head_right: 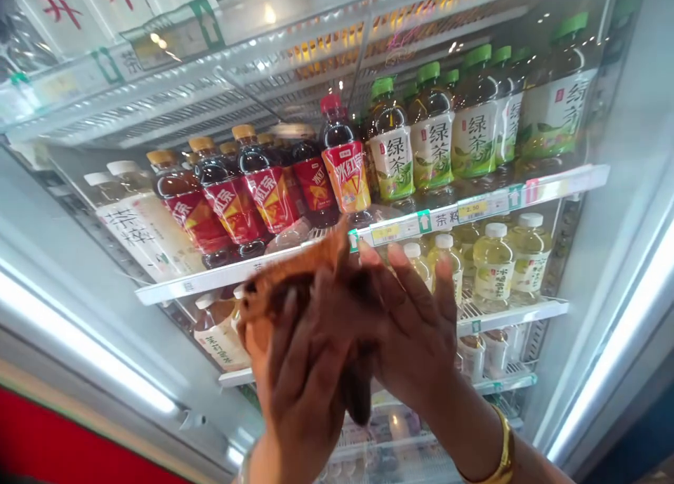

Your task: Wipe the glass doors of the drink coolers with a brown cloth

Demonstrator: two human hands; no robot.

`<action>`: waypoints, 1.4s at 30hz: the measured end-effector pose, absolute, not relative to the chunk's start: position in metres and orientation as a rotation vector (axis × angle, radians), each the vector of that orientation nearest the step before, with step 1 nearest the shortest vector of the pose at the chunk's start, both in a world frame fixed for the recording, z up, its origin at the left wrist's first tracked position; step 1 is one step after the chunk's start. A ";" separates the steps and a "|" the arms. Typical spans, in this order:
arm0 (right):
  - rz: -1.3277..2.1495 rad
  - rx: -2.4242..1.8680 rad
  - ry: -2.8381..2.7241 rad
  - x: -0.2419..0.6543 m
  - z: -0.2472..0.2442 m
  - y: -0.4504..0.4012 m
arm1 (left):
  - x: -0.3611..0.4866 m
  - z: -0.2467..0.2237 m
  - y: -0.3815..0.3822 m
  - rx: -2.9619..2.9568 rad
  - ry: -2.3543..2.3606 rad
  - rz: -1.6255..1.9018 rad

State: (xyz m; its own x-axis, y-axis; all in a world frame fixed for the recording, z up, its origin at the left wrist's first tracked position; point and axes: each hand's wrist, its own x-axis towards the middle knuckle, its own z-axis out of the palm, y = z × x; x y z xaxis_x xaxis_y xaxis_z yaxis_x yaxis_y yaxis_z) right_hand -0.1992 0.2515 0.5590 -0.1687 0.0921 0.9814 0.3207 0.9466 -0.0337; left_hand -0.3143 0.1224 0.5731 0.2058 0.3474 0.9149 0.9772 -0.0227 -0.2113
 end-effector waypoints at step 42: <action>-0.328 -0.387 -1.654 -0.201 0.572 0.245 | -0.326 0.570 0.112 -1.265 -1.471 -0.769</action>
State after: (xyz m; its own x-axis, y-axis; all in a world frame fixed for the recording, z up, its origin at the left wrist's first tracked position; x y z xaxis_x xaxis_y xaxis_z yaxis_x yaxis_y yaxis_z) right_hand -0.2011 0.2448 0.5722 -0.1009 0.0603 0.9931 0.4352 0.9003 -0.0105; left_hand -0.3258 0.1121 0.5700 0.0550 0.3177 0.9466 0.9585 0.2489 -0.1393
